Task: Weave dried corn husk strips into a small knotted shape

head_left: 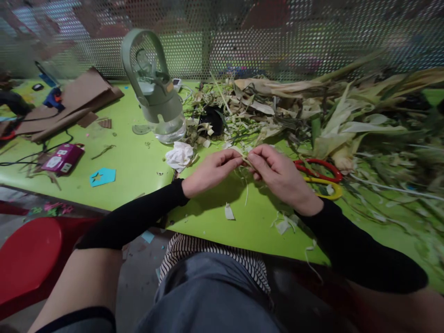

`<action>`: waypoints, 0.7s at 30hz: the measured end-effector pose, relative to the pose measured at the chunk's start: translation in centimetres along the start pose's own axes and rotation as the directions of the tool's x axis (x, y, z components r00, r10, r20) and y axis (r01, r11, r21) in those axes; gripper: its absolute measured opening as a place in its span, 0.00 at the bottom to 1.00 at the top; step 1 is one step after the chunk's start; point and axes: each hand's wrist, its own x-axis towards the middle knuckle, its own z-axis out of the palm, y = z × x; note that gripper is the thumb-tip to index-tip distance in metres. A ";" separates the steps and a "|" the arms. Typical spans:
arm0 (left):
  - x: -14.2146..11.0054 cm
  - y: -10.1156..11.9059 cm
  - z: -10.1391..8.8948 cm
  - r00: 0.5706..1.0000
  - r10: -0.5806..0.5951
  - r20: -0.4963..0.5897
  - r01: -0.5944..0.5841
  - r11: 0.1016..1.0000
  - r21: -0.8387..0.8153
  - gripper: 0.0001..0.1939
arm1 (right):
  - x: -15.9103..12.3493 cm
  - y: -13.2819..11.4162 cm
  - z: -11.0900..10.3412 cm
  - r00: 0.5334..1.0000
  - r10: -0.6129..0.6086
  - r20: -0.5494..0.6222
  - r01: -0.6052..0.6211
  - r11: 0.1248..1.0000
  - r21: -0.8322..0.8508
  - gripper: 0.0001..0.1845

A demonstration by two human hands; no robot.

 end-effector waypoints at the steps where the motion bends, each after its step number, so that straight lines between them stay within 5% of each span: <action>1: 0.0 0.0 0.1 1.000 -0.006 -0.001 0.006 1.000 0.011 0.11 | 0.0 0.1 0.1 1.000 0.020 0.014 -0.020 1.000 0.012 0.16; 8: -0.2 0.1 0.9 0.999 -0.035 -0.024 0.036 0.999 0.016 0.10 | -0.1 -0.5 0.1 0.994 -0.073 -0.082 0.061 0.988 -0.139 0.15; 14: -0.2 -0.1 1.2 0.988 -0.141 -0.060 0.126 0.969 -0.212 0.07 | -0.1 -0.6 0.2 0.995 -0.077 -0.066 0.067 0.987 -0.143 0.15; 21: -0.3 0.6 1.0 0.990 -0.106 -0.091 0.070 0.942 -0.329 0.12 | -0.6 -1.1 0.5 0.992 -0.106 -0.068 0.097 0.988 -0.117 0.19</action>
